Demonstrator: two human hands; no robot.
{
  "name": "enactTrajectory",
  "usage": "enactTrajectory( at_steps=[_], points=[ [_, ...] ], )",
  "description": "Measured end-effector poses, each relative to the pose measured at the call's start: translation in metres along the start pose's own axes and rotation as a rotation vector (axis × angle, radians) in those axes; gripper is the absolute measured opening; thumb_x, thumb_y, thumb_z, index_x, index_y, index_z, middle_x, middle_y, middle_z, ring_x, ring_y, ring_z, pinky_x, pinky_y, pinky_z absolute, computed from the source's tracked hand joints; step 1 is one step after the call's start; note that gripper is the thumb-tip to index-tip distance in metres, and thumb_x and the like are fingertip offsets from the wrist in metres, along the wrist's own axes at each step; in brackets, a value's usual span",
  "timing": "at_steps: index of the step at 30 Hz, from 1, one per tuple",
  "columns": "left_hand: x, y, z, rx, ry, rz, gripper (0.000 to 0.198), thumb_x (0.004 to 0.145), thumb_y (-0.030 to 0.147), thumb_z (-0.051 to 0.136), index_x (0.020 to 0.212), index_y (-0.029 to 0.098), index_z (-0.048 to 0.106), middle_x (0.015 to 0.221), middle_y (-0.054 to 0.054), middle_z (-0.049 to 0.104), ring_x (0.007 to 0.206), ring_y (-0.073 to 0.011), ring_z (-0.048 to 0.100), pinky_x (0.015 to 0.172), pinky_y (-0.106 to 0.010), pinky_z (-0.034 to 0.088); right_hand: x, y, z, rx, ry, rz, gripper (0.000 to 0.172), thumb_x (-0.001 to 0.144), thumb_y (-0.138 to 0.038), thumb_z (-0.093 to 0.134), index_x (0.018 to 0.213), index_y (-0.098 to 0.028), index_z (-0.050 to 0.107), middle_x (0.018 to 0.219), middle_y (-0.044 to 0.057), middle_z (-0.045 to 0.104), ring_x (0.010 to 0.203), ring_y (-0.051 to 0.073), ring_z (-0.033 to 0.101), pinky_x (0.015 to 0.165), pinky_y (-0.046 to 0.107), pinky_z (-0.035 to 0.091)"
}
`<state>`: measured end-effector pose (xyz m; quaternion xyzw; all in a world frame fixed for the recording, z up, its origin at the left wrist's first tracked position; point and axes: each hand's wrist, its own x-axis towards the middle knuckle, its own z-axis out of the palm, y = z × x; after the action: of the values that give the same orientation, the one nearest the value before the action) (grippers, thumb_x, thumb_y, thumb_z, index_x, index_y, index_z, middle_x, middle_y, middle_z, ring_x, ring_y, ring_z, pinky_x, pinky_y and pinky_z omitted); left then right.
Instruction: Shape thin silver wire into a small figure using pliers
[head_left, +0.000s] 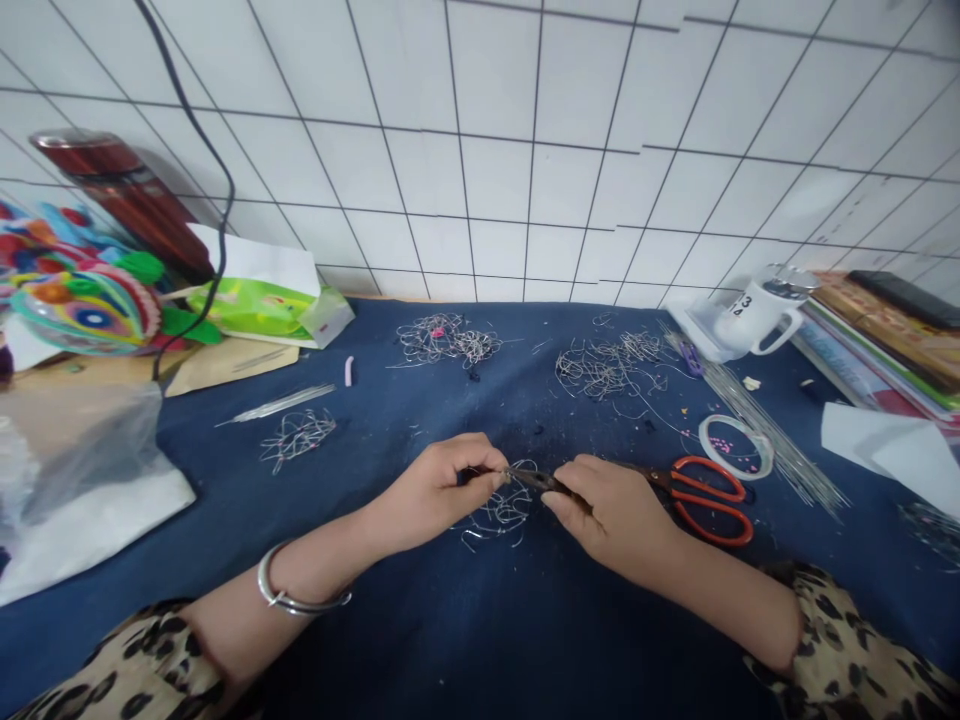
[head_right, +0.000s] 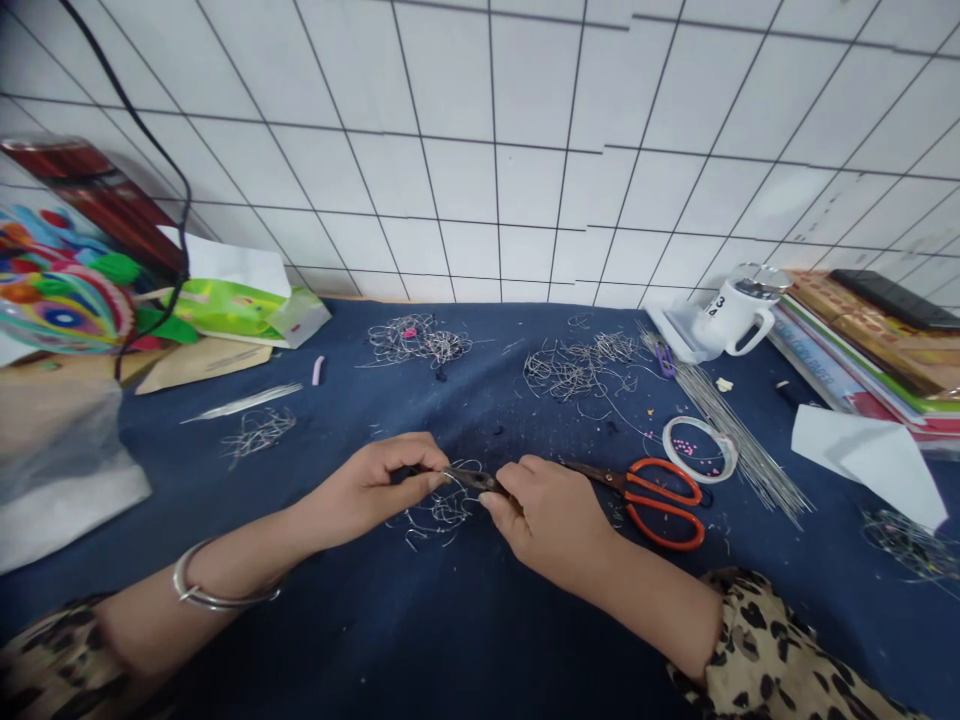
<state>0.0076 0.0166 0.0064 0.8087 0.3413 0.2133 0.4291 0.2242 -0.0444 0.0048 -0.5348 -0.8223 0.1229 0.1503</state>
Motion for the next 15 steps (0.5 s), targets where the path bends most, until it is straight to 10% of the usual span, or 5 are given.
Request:
enactTrajectory(
  at_steps=[15],
  points=[
    [-0.0015, 0.0003, -0.002, -0.233, -0.068, -0.084, 0.014, 0.084, 0.021, 0.048, 0.077, 0.015, 0.059, 0.073, 0.001, 0.047, 0.062, -0.0097, 0.043, 0.057, -0.022, 0.034, 0.0021, 0.0037, -0.0003, 0.021, -0.008, -0.066, 0.023, 0.088, -0.035, 0.042, 0.081, -0.017, 0.054, 0.075, 0.002, 0.051, 0.07, 0.014, 0.047, 0.064, 0.026, 0.037]
  ],
)
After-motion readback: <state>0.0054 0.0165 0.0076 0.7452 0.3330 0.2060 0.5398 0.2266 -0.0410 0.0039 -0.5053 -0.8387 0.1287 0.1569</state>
